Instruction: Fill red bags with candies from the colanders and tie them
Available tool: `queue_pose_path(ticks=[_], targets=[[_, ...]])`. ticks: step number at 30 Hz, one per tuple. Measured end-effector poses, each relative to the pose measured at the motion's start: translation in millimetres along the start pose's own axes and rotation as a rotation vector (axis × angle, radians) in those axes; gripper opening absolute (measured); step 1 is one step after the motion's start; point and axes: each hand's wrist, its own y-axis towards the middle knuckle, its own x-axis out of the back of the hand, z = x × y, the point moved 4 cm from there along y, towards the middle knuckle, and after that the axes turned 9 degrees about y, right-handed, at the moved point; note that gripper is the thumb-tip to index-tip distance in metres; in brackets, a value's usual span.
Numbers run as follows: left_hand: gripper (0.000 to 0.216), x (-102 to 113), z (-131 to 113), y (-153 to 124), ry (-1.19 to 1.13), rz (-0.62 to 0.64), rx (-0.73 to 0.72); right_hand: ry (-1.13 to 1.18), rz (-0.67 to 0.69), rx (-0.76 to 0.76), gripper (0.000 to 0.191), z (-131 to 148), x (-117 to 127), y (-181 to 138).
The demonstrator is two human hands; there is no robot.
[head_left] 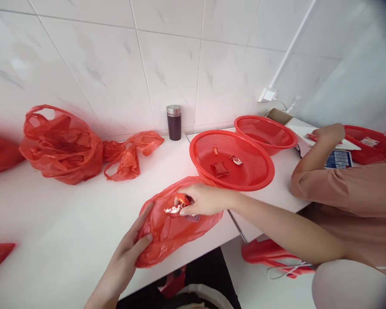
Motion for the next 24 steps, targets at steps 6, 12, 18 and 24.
queue_pose_path(ticks=[6, 12, 18, 24], targets=[[0.072, 10.4, 4.3, -1.7, 0.025, -0.048, -0.019, -0.141, -0.177, -0.057, 0.022, -33.3, -8.5, 22.4], [0.065, 16.6, 4.6, -3.2, 0.024, -0.063, -0.037, -0.115, -0.172, -0.024, 0.021, -34.1, 0.2, 19.7], [0.066, 20.6, 4.9, 1.9, -0.018, -0.061, -0.025, 0.008, -0.162, -0.01, 0.026, -38.5, -9.1, 28.7], [0.07, 27.1, 8.2, 3.0, -0.012, -0.093, 0.006, -0.091, -0.222, -0.036, 0.031, -33.6, 1.0, 27.9]])
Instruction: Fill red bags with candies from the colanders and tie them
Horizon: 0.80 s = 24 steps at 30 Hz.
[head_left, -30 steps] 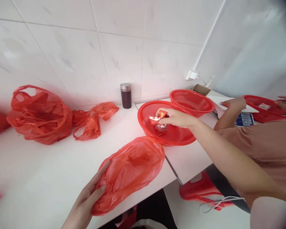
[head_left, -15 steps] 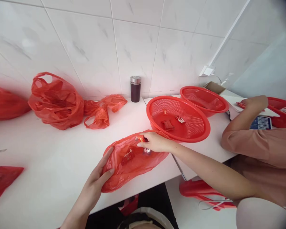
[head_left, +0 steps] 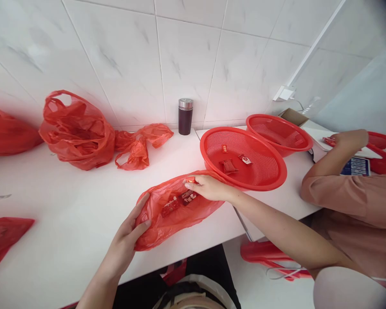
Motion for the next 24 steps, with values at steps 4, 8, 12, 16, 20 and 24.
queue_pose_path(ticks=[4, 8, 12, 16, 20, 24], targets=[[0.068, 1.2, 0.5, 1.7, 0.019, -0.007, -0.011, -0.037, -0.06, 0.009, 0.031, 1.2, 6.5, -2.3], [0.068, 0.1, -0.1, 3.4, -0.007, -0.015, -0.009, -0.148, -0.026, -0.016, 0.015, -3.8, 3.0, -5.8], [0.069, 0.9, 0.7, 4.0, 0.006, -0.034, 0.002, -0.269, 0.149, -0.058, 0.025, -11.6, -2.7, -9.4], [0.067, 0.4, 1.7, 3.5, 0.008, -0.018, 0.002, -0.252, 0.179, -0.027, 0.034, -16.2, -0.6, -9.0], [0.067, -1.5, 2.9, 2.4, 0.018, -0.007, -0.011, -0.304, 0.03, 0.043, 0.032, -20.1, -1.6, -3.0], [0.065, -3.2, 6.6, 1.0, 0.044, 0.029, -0.024, -0.395, 0.033, 0.113, 0.034, -27.4, -17.0, 2.2]])
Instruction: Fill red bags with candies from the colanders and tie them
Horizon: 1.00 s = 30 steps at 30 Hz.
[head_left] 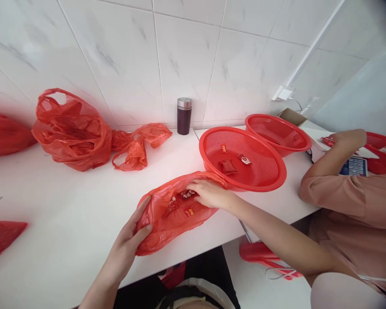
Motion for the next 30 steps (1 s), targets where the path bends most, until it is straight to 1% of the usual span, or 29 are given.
queue_pose_path(ticks=[1, 3, 5, 8, 9, 10, 12, 14, 17, 18, 19, 21, 23, 24, 25, 27, 30], targets=[[0.065, -0.1, 1.5, -0.2, 0.004, 0.008, 0.003, -0.014, 0.005, 0.0, 0.034, -1.3, -3.5, 0.6], [0.065, -0.1, 4.1, -0.5, 0.006, 0.019, 0.01, 0.001, -0.006, -0.026, 0.028, -5.2, -6.2, 1.2], [0.066, 0.0, 5.1, -0.5, -0.004, 0.007, 0.009, 0.107, -0.028, -0.062, 0.023, -9.3, -3.3, 1.1], [0.065, -0.9, 4.0, -0.3, -0.029, -0.017, 0.012, 0.318, -0.025, -0.099, 0.026, -13.2, 4.9, 0.3], [0.065, -1.2, 3.3, -0.1, -0.037, -0.026, 0.016, 0.324, -0.011, -0.113, 0.026, -13.7, 7.1, -0.3], [0.064, -1.4, 2.9, 0.1, -0.041, -0.031, 0.023, 0.287, 0.002, -0.133, 0.026, -14.1, 9.0, -1.3], [0.063, -1.1, 2.7, 0.9, -0.036, -0.039, 0.034, 0.136, 0.005, -0.189, 0.023, -13.7, 11.5, -4.6], [0.062, 0.3, 3.5, 1.8, -0.021, -0.052, 0.034, -0.006, -0.029, -0.253, 0.024, -10.7, 12.2, -8.9], [0.064, 3.5, 5.6, 3.7, 0.007, -0.071, 0.013, -0.096, -0.093, -0.303, 0.028, 0.9, 7.2, -12.9], [0.065, 4.3, 6.4, 4.5, 0.015, -0.069, 0.009, -0.115, -0.112, -0.282, 0.029, 6.7, 3.6, -12.3], [0.066, 5.0, 7.0, 5.2, 0.021, -0.064, 0.007, -0.126, -0.122, -0.226, 0.028, 13.5, -1.1, -10.3], [0.067, 6.5, 7.2, 6.5, 0.024, -0.056, 0.008, -0.141, -0.108, -0.031, 0.024, 28.3, -14.3, -3.5], [0.068, 8.5, 5.9, 7.1, 0.022, -0.066, 0.007, -0.17, -0.064, 0.171, 0.024, 39.3, -29.3, 4.2], [0.068, 9.4, 4.8, 7.1, 0.023, -0.072, 0.005, -0.185, -0.048, 0.228, 0.025, 41.4, -35.5, 7.8], [0.067, 10.1, 3.5, 6.9, 0.024, -0.077, 0.005, -0.199, -0.042, 0.256, 0.026, 41.7, -40.1, 11.0], [0.066, 11.2, 1.0, 6.0, 0.015, -0.091, 0.007, -0.201, -0.057, 0.257, 0.025, 38.9, -43.6, 15.3], [0.066, 11.8, -1.2, 4.4, -0.014, -0.124, 0.012, -0.082, -0.082, 0.235, 0.023, 33.1, -38.3, 15.2]])
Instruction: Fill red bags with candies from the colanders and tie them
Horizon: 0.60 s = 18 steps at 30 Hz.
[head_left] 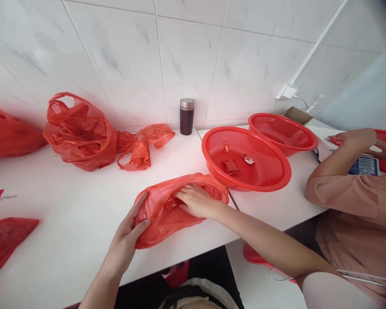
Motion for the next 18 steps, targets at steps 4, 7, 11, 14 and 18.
queue_pose_path(ticks=[4, 7, 11, 14, 18], targets=[[0.066, -1.9, -1.6, -0.6, -0.025, -0.013, -0.015, 0.288, -0.086, -0.129, 0.03, -9.1, 11.8, -5.9], [0.068, -3.9, -2.2, -0.2, -0.036, -0.005, -0.019, 0.363, -0.13, -0.233, 0.032, -9.9, 16.5, -10.8], [0.068, -3.3, -1.7, 0.0, -0.018, -0.01, -0.024, 0.417, -0.179, -0.181, 0.028, 7.5, 38.1, -20.0], [0.068, -2.4, -0.8, -0.9, 0.033, -0.001, -0.043, 0.597, -0.247, -0.154, 0.021, 7.4, 82.2, -30.6], [0.067, -1.6, -1.9, -5.0, 0.083, -0.014, -0.054, 0.412, -0.481, -0.384, 0.027, -54.0, 162.9, -50.7]])
